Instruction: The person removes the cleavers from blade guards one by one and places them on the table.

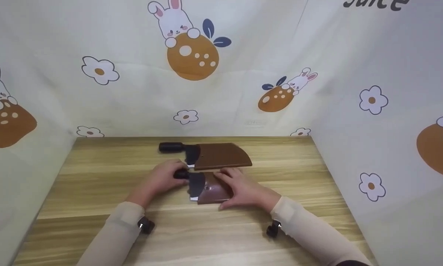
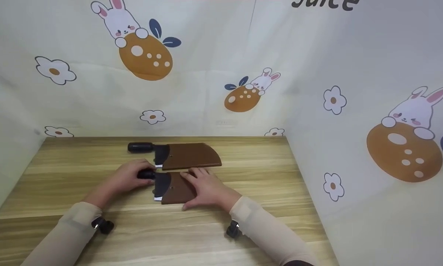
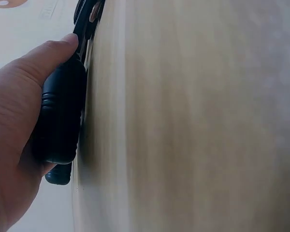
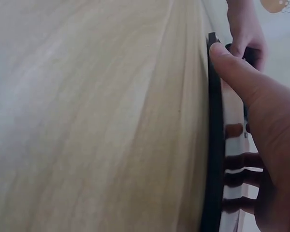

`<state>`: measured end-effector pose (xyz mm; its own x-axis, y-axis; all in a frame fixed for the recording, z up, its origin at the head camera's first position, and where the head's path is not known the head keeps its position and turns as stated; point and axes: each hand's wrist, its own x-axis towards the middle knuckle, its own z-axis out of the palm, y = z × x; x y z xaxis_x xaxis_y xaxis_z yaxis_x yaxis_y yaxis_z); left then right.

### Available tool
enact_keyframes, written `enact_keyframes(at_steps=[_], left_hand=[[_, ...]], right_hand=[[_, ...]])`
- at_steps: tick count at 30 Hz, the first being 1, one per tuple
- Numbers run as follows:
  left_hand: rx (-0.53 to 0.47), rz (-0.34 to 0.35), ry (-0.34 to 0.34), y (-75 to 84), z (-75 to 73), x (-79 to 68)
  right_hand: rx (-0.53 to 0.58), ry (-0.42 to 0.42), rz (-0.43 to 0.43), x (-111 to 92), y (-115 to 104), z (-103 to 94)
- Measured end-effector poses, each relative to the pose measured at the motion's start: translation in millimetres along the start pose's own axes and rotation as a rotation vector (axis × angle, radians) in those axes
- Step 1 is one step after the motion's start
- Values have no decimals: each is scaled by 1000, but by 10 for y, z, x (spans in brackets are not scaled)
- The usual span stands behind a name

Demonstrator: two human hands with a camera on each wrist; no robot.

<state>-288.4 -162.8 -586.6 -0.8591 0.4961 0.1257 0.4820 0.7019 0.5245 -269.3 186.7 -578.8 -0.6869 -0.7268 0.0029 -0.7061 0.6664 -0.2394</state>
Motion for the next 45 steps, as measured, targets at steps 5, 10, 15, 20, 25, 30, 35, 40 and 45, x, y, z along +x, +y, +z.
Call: enact_keyframes(at_steps=[5,10,15,20,25,30,35,40,45], left_hand=[[34,32,-6,10,-14,36],[68,80,-24,32,-51,50],[104,98,-59,35,-121,19],[148,111,-68,76,-185,2],[226,213,-12,110,-193,-17],[324,275,68,155,-202,-18],[384,313,152,187,-205,-1],[386,368,222,200,-212,-3],[369,392,259,211,-229,-41]], right_hand=[[-44,24,-32,48,23,52],[-36,50,-57,76,33,71],[-93,65,-72,90,1,63],[-97,80,-75,48,-20,-27],[-82,99,-85,-40,-37,-110],[-59,125,-94,-120,-72,-189],[-63,136,-89,-163,-99,-262],[-69,142,-83,-186,-124,-312],[-78,143,-76,-195,-167,-353]])
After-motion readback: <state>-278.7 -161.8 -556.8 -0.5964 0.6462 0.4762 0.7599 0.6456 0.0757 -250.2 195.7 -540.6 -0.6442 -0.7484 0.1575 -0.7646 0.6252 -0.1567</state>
